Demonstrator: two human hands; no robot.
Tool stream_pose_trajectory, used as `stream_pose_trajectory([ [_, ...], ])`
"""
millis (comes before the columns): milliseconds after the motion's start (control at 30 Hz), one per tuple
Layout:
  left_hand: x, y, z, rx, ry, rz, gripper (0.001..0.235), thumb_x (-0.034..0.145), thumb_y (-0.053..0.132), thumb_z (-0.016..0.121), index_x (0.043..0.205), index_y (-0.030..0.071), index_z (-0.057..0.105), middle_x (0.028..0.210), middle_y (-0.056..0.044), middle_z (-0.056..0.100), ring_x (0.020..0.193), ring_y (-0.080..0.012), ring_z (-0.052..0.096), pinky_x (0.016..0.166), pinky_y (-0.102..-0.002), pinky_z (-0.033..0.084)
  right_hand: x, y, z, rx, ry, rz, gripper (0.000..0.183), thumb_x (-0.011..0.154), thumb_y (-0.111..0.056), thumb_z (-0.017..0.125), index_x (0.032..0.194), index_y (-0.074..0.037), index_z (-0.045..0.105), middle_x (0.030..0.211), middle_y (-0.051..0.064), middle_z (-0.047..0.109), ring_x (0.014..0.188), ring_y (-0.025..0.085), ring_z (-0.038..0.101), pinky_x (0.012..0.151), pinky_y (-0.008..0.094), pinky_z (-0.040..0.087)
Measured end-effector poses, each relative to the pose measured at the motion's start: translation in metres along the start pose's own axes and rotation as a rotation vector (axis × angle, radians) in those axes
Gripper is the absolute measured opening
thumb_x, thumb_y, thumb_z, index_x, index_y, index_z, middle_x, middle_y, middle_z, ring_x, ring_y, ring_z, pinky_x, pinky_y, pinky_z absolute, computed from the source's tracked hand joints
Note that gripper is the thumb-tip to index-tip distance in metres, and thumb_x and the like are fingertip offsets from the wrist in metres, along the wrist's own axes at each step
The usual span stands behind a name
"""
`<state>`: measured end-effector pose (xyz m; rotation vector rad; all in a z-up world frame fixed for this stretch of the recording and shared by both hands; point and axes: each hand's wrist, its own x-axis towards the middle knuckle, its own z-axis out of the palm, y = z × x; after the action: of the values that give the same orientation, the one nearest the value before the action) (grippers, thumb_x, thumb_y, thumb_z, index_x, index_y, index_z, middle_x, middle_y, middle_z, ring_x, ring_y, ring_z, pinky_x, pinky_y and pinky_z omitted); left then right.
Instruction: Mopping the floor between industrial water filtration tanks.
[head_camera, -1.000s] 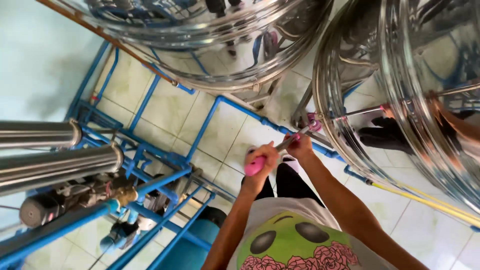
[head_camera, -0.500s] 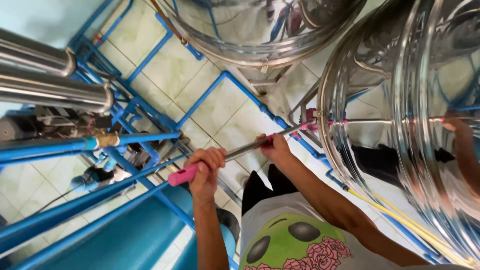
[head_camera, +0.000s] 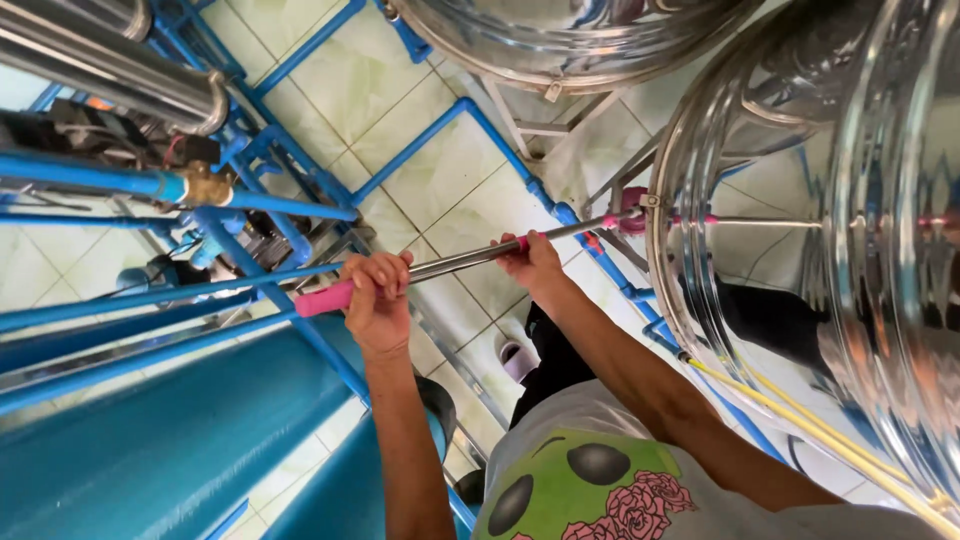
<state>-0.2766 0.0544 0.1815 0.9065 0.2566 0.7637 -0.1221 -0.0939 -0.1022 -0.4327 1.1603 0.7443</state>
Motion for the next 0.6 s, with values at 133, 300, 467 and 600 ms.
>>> stream_pose_trajectory([
  [133,-0.023,-0.005,-0.035,-0.027,0.078,0.008,0.033,0.104,0.035,0.065,0.089,0.010,0.049,0.070,-0.002,0.043,0.078,-0.0209,0.048,0.101,-0.046,0.047,-0.022,0.013,-0.015,-0.045,0.029,-0.006,0.012,0.109,-0.024,0.045,0.114,-0.014,0.042,0.100,0.020,0.061,0.093,0.039,0.066,0.095,0.074,0.052],
  [300,-0.048,0.001,-0.059,-0.147,0.186,0.001,0.030,0.105,0.029,0.064,0.088,0.011,0.048,0.070,-0.002,0.042,0.077,-0.0200,0.046,0.099,-0.044,0.046,-0.032,0.024,-0.035,-0.093,0.024,0.003,0.019,0.109,-0.026,0.045,0.113,-0.007,0.043,0.097,0.019,0.061,0.093,0.037,0.067,0.095,0.074,0.054],
  [467,-0.064,0.045,-0.045,-0.133,0.229,0.057,0.029,0.106,0.029,0.061,0.087,0.010,0.048,0.069,-0.002,0.043,0.076,-0.0203,0.046,0.097,-0.045,0.047,-0.066,0.051,-0.034,-0.123,-0.065,0.043,0.020,0.109,-0.025,0.044,0.108,-0.006,0.043,0.093,0.016,0.061,0.093,0.035,0.067,0.097,0.072,0.053],
  [600,-0.072,0.102,-0.008,0.011,0.189,0.130,0.027,0.105,0.027,0.061,0.089,0.010,0.049,0.067,-0.002,0.041,0.073,-0.0194,0.045,0.097,-0.045,0.047,-0.112,0.087,-0.016,-0.121,-0.179,0.110,0.023,0.109,-0.028,0.045,0.099,-0.008,0.047,0.088,0.014,0.062,0.088,0.032,0.067,0.098,0.070,0.054],
])
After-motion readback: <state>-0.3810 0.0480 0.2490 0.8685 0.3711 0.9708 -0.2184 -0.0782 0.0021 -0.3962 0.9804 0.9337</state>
